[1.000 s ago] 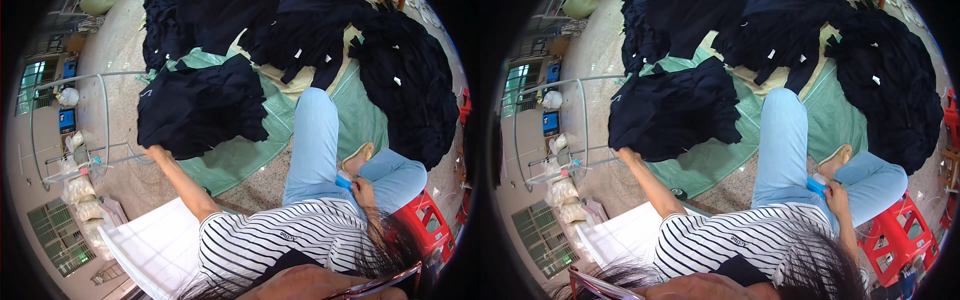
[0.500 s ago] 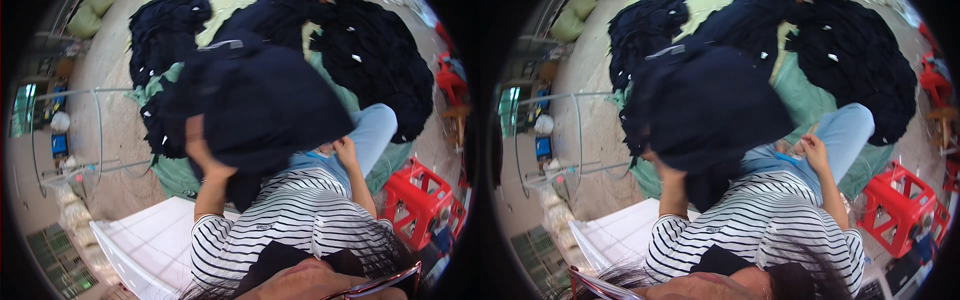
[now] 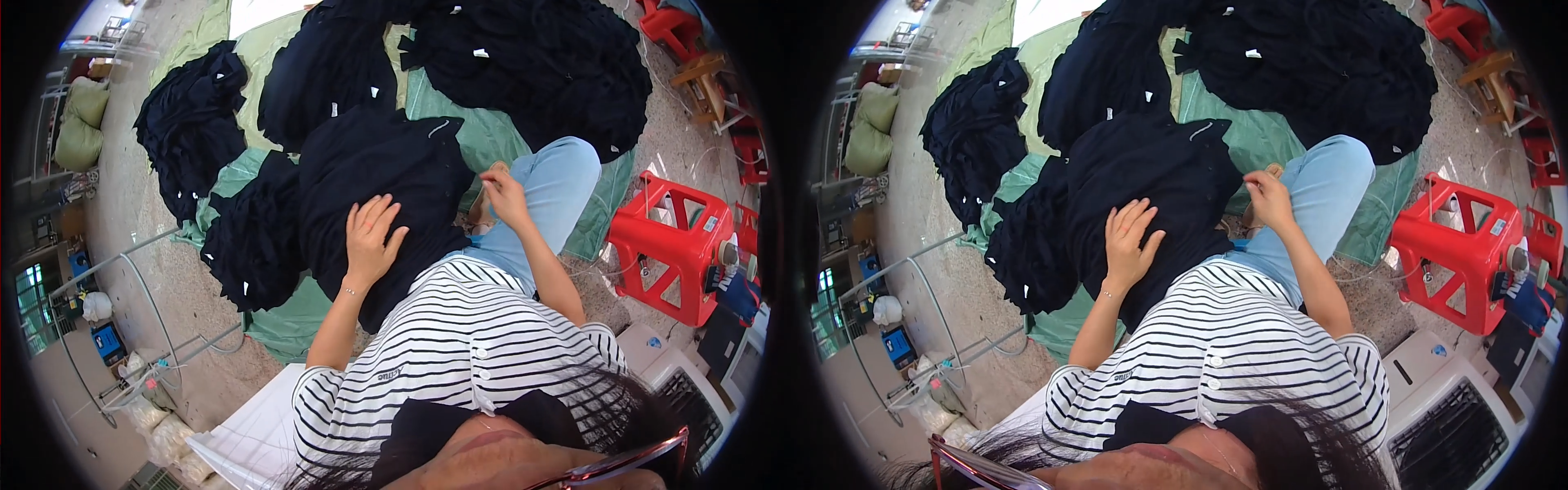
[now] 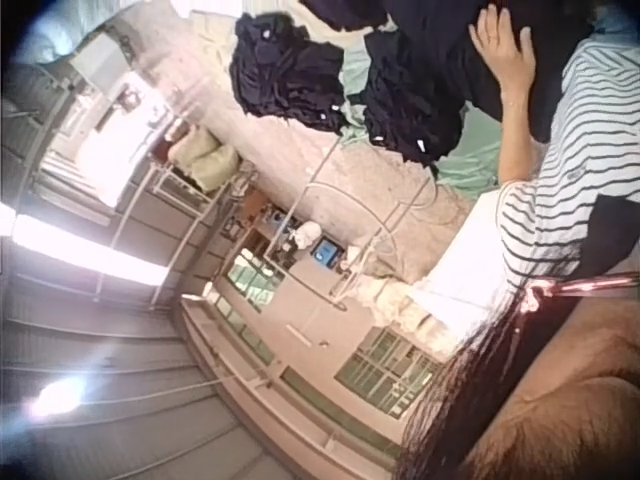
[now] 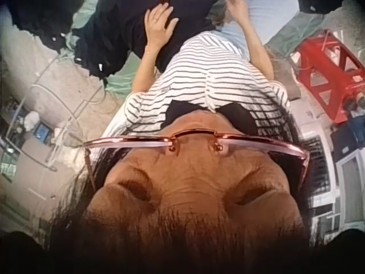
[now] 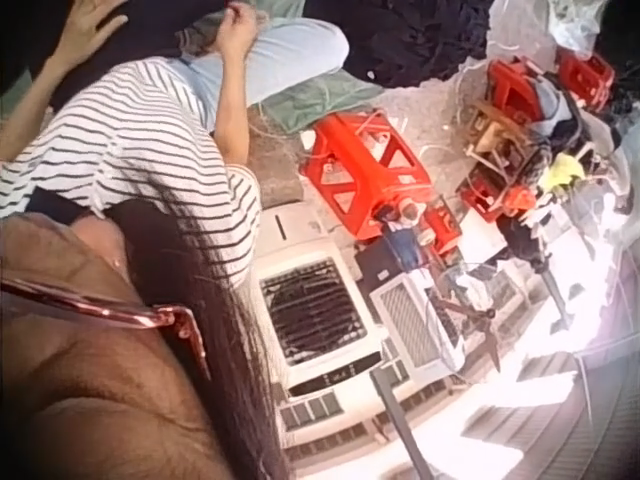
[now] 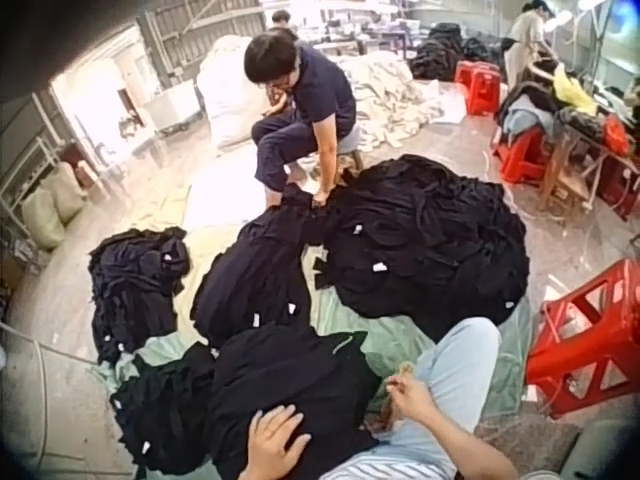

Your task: Inspecting and sorting black shirts on a factory floor.

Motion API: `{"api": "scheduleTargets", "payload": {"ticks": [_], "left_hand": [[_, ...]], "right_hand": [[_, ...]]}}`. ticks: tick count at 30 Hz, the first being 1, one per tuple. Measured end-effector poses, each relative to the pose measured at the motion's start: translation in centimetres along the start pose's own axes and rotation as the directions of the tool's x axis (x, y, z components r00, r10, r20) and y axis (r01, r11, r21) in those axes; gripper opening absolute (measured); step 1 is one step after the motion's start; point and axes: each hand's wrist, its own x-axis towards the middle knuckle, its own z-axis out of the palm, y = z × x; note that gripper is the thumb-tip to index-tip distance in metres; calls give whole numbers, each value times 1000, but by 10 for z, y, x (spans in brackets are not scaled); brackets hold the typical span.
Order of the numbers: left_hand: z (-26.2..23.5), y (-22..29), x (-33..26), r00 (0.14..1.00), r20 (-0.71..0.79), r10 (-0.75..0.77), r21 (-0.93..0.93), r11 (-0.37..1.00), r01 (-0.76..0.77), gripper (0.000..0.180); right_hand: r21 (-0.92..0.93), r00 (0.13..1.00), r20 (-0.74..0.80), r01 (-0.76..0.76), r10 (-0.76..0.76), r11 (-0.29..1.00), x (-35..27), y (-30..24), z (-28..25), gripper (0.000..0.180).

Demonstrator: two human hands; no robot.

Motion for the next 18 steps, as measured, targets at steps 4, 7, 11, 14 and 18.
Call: {"api": "scheduleTargets", "payload": {"ticks": [4, 7, 11, 14, 18], "left_hand": [[0, 5, -6, 996, -57, -74, -13, 997, 74, 31], [0, 10, -7, 988, -105, -111, -39, 993, 108, 25], [0, 43, 5, 957, -223, -184, -178, 973, 146, 17], [10, 56, 17, 948, -229, -223, -274, 949, 157, 30], [8, 84, 58, 924, -349, -155, -168, 981, 101, 58]], "right_hand": [[-287, 979, 161, 166, -124, 943, 33, -10, 28, 57], [-162, 970, 113, 230, -214, 960, 48, -25, 48, 72], [-180, 800, 162, 599, -577, 780, 70, -46, 43, 56], [-16, 705, -110, 703, -700, 711, 78, -100, 20, 33], [-51, 481, -414, 835, -773, 548, 60, -185, -53, 43]]}}
